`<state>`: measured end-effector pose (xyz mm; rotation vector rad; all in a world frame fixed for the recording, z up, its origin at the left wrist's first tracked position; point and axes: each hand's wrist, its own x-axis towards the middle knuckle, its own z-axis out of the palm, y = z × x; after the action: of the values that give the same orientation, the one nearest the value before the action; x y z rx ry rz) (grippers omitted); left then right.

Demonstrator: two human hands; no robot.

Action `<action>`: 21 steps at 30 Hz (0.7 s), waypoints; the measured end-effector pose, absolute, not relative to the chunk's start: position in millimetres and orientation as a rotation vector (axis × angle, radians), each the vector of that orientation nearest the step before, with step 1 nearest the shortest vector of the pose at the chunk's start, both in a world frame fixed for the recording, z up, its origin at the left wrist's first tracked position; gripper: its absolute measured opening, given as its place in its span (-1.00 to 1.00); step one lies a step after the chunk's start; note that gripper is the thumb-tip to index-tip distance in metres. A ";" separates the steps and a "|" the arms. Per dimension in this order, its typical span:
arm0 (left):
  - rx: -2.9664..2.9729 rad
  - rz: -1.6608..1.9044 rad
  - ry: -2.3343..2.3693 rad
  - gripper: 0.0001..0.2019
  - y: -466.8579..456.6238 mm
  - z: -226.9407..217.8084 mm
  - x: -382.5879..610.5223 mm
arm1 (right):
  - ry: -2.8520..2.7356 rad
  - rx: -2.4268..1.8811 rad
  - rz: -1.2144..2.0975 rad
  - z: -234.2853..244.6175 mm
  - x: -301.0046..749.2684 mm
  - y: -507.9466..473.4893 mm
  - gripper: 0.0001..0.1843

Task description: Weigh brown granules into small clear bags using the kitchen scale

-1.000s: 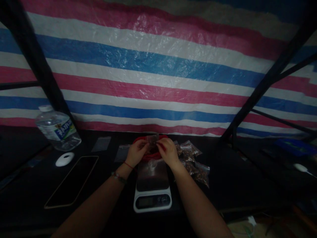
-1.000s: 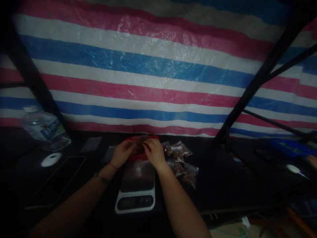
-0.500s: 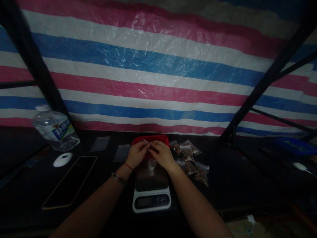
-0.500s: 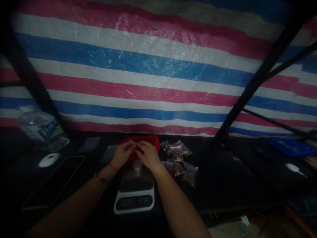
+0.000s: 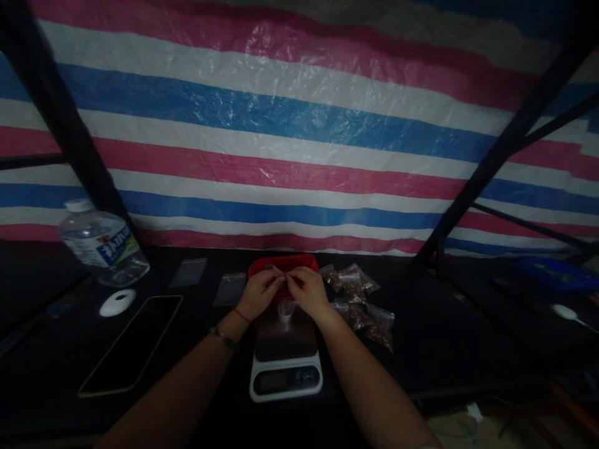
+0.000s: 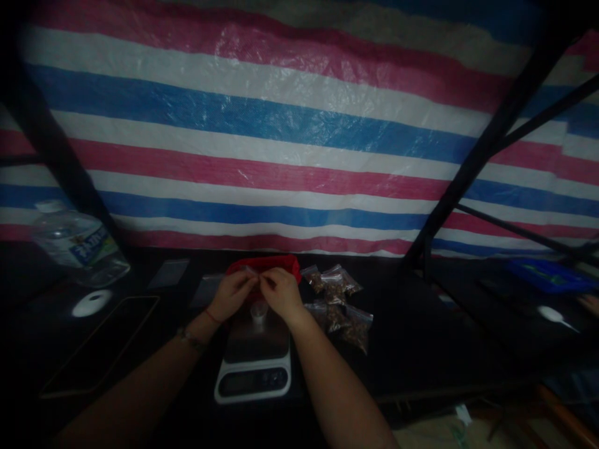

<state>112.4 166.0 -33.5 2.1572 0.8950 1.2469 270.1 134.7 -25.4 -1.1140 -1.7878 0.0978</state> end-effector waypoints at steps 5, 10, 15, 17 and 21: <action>2.235 1.299 0.949 -0.78 164.1 -32.9 117.1 | -1.754 -1.231 -0.008 -23.8 267.7 133.6 -0.86; 2.261 1.380 1.100 -0.78 170.5 -39.5 115.7 | -1.657 -1.280 -0.105 -23.0 268.5 134.4 -0.85; 2.180 1.511 1.048 -0.83 176.1 -37.8 112.9 | -1.670 -1.192 0.039 -19.5 272.8 133.8 -0.82; 2.135 1.533 1.065 -0.82 177.2 -37.0 112.3 | -1.645 -1.119 0.134 -20.7 276.3 136.6 -0.78; 2.064 1.509 1.117 -0.79 178.1 -37.6 110.5 | -1.507 -1.143 0.264 -36.5 285.0 151.6 -0.66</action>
<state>110.5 178.1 -37.6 2.0643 1.1173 1.5086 285.0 151.6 -36.5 -1.1428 -1.5067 0.2641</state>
